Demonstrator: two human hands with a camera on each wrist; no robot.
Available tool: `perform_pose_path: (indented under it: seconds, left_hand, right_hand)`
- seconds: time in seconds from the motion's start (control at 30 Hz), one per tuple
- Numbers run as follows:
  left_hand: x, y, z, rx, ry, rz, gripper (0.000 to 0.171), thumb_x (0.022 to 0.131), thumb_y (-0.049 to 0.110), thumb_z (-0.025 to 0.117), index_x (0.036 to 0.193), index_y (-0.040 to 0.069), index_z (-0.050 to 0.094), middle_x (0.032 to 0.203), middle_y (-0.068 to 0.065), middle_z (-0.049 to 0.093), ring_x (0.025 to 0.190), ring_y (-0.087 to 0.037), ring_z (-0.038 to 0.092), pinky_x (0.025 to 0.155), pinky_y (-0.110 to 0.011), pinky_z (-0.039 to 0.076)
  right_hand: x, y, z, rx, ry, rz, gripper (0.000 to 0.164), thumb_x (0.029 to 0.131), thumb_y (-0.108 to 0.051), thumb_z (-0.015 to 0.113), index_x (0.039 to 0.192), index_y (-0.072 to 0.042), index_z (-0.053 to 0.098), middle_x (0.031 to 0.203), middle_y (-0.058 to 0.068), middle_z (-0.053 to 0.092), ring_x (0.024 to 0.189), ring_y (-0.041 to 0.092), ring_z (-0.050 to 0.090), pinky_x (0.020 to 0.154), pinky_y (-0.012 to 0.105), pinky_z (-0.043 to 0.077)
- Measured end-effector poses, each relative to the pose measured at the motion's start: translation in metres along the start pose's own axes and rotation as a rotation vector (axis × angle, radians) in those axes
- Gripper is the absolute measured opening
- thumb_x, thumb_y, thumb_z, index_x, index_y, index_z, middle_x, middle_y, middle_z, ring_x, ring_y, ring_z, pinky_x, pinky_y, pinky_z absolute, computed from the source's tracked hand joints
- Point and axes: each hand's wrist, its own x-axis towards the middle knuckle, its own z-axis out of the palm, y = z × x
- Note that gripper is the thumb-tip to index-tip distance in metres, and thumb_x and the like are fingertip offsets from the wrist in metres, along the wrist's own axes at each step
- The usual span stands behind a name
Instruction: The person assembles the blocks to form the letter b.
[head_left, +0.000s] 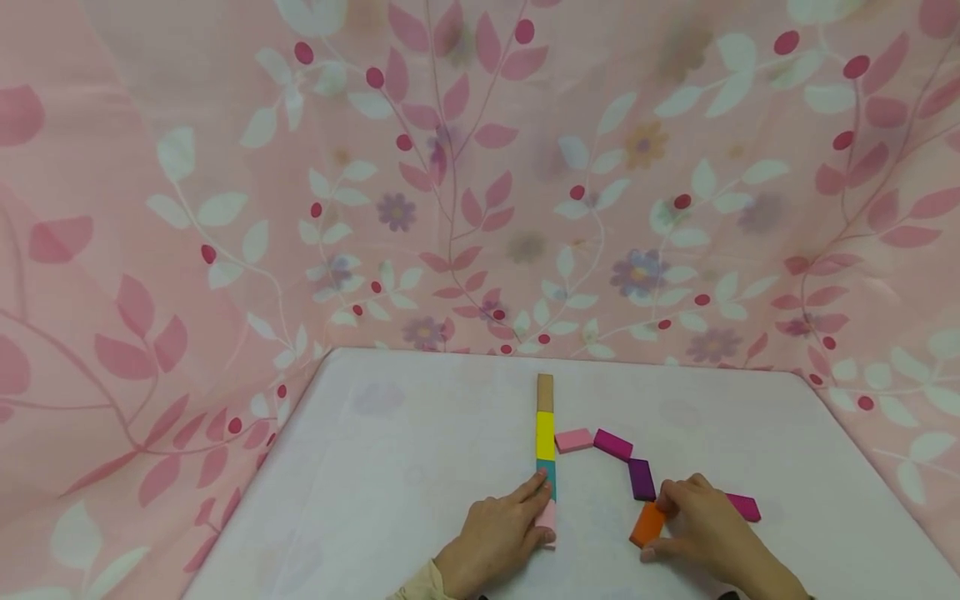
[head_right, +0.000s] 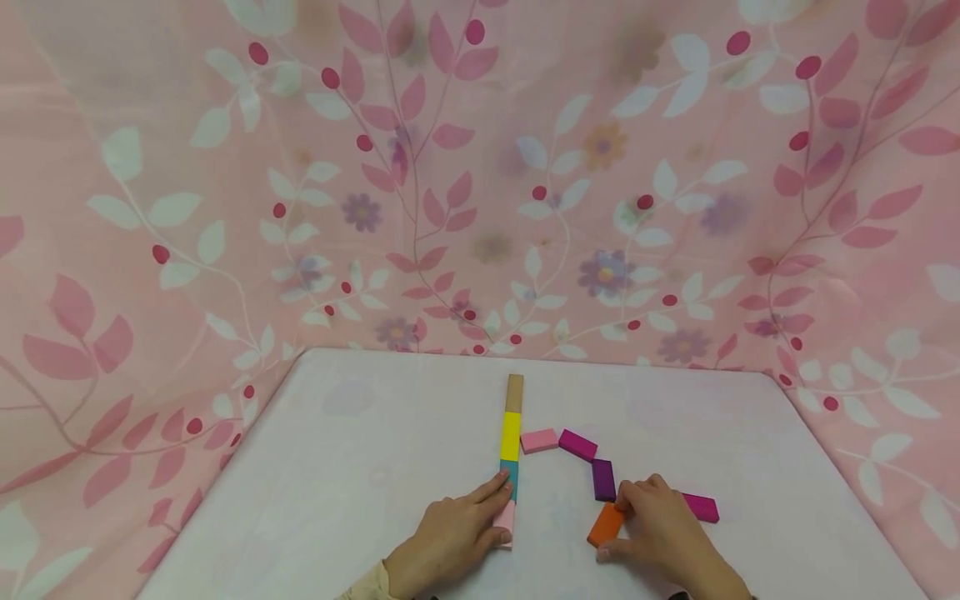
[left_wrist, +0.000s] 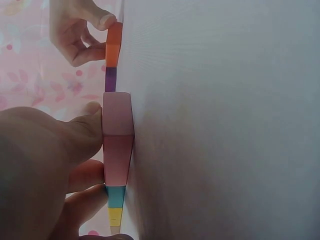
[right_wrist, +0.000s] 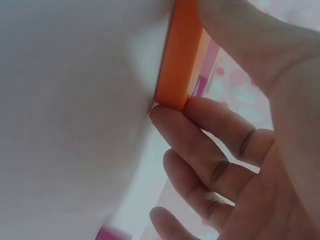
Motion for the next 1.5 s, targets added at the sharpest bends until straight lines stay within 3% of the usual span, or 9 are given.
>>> perform_pose_path:
  seconds: [0.23,0.33,0.47,0.63,0.83,1.03,1.23,1.4,1.5]
  left_hand:
    - [-0.001,0.001,0.004,0.007,-0.017,-0.029,0.063,0.1,0.053,0.067,0.156,0.027,0.056,0.167,0.011,0.043,0.075,-0.007,0.07,0.054,-0.023,0.037]
    - [-0.002,0.001,0.004,0.015,-0.015,-0.031,0.062,0.1,0.053,0.067,0.156,0.027,0.056,0.167,0.012,0.044,0.079,-0.009,0.072,0.055,-0.023,0.037]
    - [-0.002,0.001,0.003,0.013,-0.015,-0.034,0.062,0.1,0.053,0.067,0.155,0.027,0.057,0.167,0.011,0.044,0.087,-0.01,0.075,0.056,-0.022,0.038]
    - [-0.002,0.002,0.002,0.014,-0.031,-0.038,0.063,0.1,0.054,0.066,0.156,0.028,0.055,0.168,0.013,0.043,0.084,-0.009,0.073,0.056,-0.022,0.038]
    - [0.0,0.002,-0.001,0.009,-0.036,-0.038,0.063,0.1,0.054,0.066,0.156,0.027,0.056,0.168,0.012,0.043,0.072,-0.009,0.067,0.055,-0.023,0.038]
    - [0.003,0.002,-0.001,0.016,-0.039,-0.042,0.063,0.1,0.053,0.067,0.156,0.028,0.056,0.168,0.012,0.043,0.074,-0.008,0.067,0.055,-0.021,0.038]
    - [0.002,0.001,-0.002,0.01,-0.024,-0.031,0.063,0.1,0.052,0.068,0.156,0.026,0.057,0.167,0.01,0.044,0.064,-0.007,0.058,0.055,-0.022,0.039]
    - [0.001,0.002,-0.003,0.02,-0.012,-0.016,0.063,0.099,0.053,0.067,0.155,0.024,0.058,0.167,0.009,0.045,0.074,-0.009,0.068,0.056,-0.022,0.042]
    - [0.001,0.001,-0.002,0.032,-0.003,-0.011,0.062,0.1,0.053,0.067,0.154,0.024,0.058,0.166,0.008,0.046,0.071,-0.009,0.067,0.055,-0.022,0.041]
  right_hand:
    - [0.001,-0.01,0.009,-0.017,0.009,-0.068,0.067,0.058,-0.072,0.091,0.105,-0.029,0.069,0.089,-0.015,0.061,0.088,0.007,0.05,0.074,0.027,0.045]
    - [0.003,-0.016,0.012,-0.062,0.023,-0.103,0.068,0.058,-0.076,0.089,0.107,-0.032,0.071,0.087,-0.021,0.06,0.087,0.004,0.048,0.077,0.03,0.043]
    - [0.007,-0.024,0.014,-0.083,0.015,-0.087,0.066,0.056,-0.074,0.091,0.105,-0.032,0.072,0.085,-0.02,0.059,0.086,0.007,0.048,0.079,0.034,0.045]
    - [0.01,-0.034,0.018,-0.084,0.02,-0.066,0.061,0.058,-0.071,0.092,0.1,-0.031,0.072,0.083,-0.017,0.06,0.086,0.008,0.049,0.079,0.034,0.047]
    - [0.014,-0.045,0.021,-0.093,0.064,-0.102,0.061,0.06,-0.073,0.091,0.096,-0.029,0.069,0.08,-0.017,0.06,0.084,0.009,0.048,0.076,0.032,0.047]
    - [0.02,-0.054,0.026,-0.059,0.062,-0.081,0.06,0.058,-0.069,0.094,0.094,-0.028,0.07,0.077,-0.015,0.059,0.079,0.01,0.047,0.071,0.028,0.046]
    - [0.023,-0.058,0.03,-0.052,0.103,-0.204,0.056,0.062,-0.066,0.094,0.092,-0.025,0.071,0.071,-0.017,0.054,0.074,0.003,0.044,0.064,0.023,0.043]
    - [0.024,-0.058,0.033,-0.039,0.127,-0.305,0.05,0.069,-0.063,0.092,0.093,-0.025,0.071,0.071,-0.018,0.055,0.071,-0.001,0.043,0.062,0.021,0.042]
    - [0.025,-0.059,0.033,-0.016,0.102,-0.338,0.047,0.072,-0.062,0.091,0.095,-0.025,0.072,0.072,-0.018,0.057,0.071,-0.002,0.045,0.062,0.022,0.042]
